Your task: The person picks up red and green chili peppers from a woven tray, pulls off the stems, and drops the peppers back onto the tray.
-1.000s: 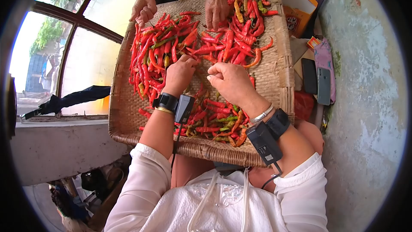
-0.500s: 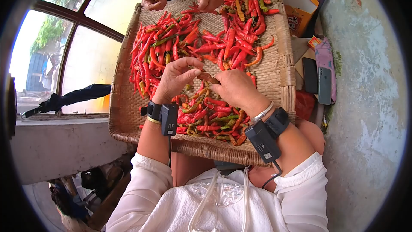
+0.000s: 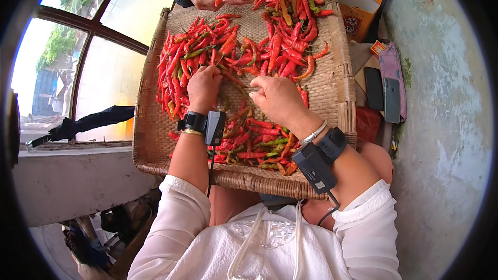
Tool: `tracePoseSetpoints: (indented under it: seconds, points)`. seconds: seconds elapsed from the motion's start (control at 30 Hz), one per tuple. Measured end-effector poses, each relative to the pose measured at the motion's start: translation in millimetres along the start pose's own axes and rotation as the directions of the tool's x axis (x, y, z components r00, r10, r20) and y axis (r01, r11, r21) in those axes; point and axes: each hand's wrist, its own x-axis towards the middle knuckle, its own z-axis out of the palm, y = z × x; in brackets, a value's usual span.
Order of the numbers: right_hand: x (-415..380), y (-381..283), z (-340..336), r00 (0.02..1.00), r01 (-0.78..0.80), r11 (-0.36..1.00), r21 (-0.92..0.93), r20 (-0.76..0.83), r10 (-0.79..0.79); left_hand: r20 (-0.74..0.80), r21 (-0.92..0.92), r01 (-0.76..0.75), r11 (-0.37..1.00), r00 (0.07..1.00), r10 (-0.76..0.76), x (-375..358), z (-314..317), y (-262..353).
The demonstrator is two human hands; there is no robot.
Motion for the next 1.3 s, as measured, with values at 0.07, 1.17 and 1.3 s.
tracePoseSetpoints:
  seconds: [0.07, 1.17, 1.3]
  points:
    - [0.2, 0.5, 0.5, 1.000, -0.004, 1.000, -0.021, 0.027, 0.004, -0.030, -0.133, -0.077, 0.988, 0.997, 0.074, -4.0, 3.3, 3.1]
    - [-1.4, -1.3, -5.9, 0.878, -0.474, 0.517, 0.712, 0.339, 0.338, 0.158, 0.126, -0.043, 0.991, 0.987, 0.023, -28.3, -18.8, -14.6]
    - [-0.9, 1.0, -0.2, 0.847, -0.531, 0.543, 0.651, 0.378, 0.375, 0.344, -0.143, -0.065, 0.988, 0.932, 0.111, -32.0, -20.8, -3.4]
